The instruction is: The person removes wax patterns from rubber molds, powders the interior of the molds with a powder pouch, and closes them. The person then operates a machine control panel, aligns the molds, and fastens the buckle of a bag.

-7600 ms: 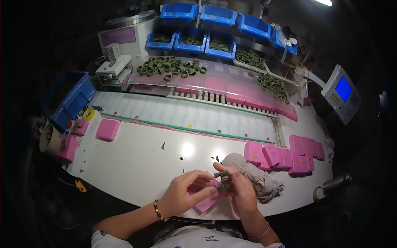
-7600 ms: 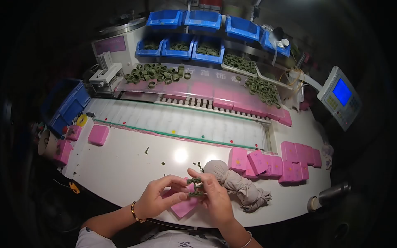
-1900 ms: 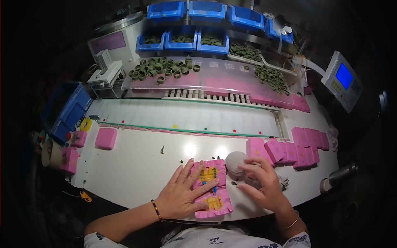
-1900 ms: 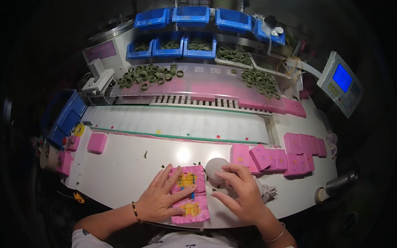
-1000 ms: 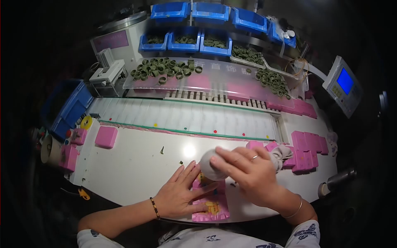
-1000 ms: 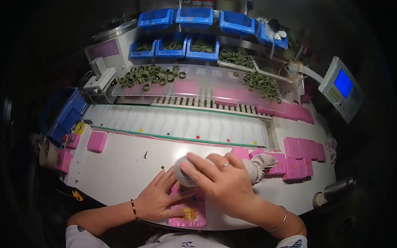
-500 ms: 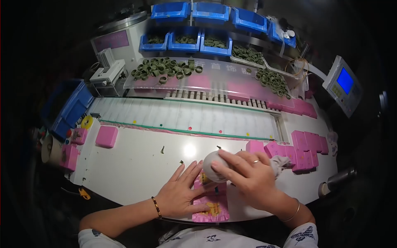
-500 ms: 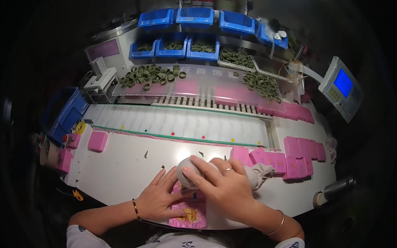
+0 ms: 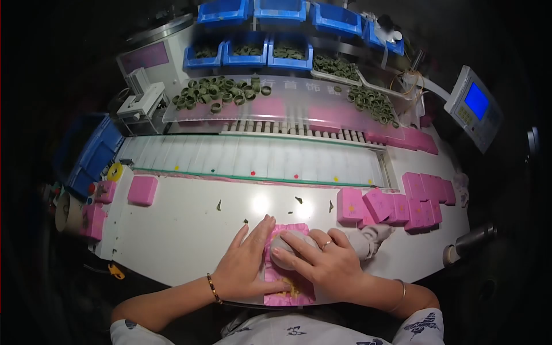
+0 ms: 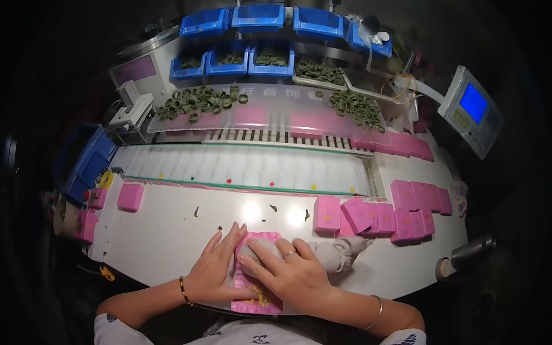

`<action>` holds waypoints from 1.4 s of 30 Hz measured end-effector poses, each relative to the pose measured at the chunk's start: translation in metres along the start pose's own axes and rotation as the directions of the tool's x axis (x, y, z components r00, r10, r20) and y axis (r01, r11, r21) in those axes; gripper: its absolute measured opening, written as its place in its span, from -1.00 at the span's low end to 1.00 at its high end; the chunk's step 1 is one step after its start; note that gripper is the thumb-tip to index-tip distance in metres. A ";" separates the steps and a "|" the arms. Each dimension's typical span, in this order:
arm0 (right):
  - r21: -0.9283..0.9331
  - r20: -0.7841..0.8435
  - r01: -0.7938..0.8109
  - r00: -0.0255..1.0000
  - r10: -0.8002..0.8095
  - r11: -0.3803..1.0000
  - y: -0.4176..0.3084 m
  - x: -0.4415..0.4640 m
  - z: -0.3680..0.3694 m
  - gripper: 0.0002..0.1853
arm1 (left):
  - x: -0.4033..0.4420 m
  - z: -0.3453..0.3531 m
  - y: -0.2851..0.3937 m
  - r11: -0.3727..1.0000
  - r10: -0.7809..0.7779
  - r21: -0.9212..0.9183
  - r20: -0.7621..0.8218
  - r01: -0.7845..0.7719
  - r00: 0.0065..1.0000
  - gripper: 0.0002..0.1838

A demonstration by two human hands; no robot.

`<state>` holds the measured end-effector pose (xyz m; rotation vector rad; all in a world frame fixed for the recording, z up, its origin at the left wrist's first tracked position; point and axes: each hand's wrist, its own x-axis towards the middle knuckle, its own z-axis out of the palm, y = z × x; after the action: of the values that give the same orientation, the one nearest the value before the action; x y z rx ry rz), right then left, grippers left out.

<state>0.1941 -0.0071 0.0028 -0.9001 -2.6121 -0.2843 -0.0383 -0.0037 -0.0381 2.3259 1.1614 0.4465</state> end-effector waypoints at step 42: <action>0.107 0.152 -0.061 0.987 0.044 0.992 -0.008 -0.054 -0.042 -0.48 | -0.027 0.008 0.023 0.999 0.034 0.017 -0.069 -0.033 0.997 0.27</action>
<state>0.2400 -0.0562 0.0185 -0.9838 -2.7036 -0.0576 -0.0353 -0.0398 -0.0341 2.3632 1.1634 0.5352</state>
